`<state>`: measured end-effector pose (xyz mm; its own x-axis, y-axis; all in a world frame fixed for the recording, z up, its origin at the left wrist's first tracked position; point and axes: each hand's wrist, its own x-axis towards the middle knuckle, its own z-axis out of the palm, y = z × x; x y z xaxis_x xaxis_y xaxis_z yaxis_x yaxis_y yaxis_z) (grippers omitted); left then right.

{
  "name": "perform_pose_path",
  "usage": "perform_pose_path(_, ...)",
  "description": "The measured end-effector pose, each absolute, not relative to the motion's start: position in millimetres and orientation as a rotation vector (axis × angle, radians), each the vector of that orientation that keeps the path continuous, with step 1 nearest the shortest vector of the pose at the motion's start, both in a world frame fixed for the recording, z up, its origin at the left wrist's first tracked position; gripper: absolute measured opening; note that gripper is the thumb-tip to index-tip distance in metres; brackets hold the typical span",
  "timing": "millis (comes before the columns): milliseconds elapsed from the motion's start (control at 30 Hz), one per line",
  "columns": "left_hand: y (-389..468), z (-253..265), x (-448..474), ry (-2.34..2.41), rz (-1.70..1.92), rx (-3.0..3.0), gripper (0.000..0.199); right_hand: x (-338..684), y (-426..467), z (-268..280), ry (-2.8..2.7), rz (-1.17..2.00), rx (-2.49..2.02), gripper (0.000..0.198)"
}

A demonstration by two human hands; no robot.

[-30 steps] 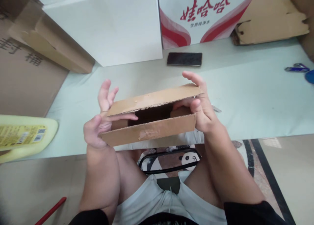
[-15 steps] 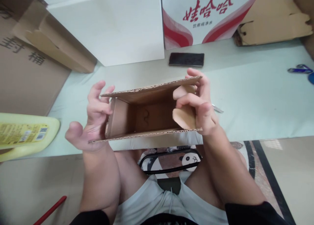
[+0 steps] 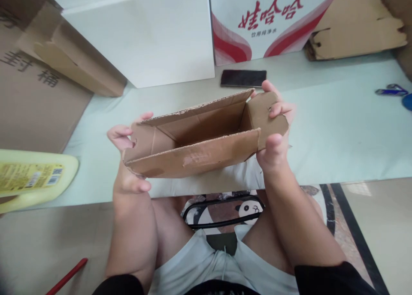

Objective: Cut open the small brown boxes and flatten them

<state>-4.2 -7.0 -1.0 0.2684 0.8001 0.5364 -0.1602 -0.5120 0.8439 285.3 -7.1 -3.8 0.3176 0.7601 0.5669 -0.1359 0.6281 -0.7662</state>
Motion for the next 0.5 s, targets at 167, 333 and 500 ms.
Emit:
perform_pose_path(167,-6,1,-7,0.699,1.349,1.685,0.118,288,-8,-7,-1.000,0.696,-0.725,0.052)
perform_pose_path(333,-10,20,4,0.826,1.543,1.354,0.081,304,-7,-11,-0.988,0.808,-0.870,0.051)
perform_pose_path(500,-3,21,-5,1.139,1.665,0.747,0.052,318,-5,-25,-1.118,0.890,-1.178,0.036)
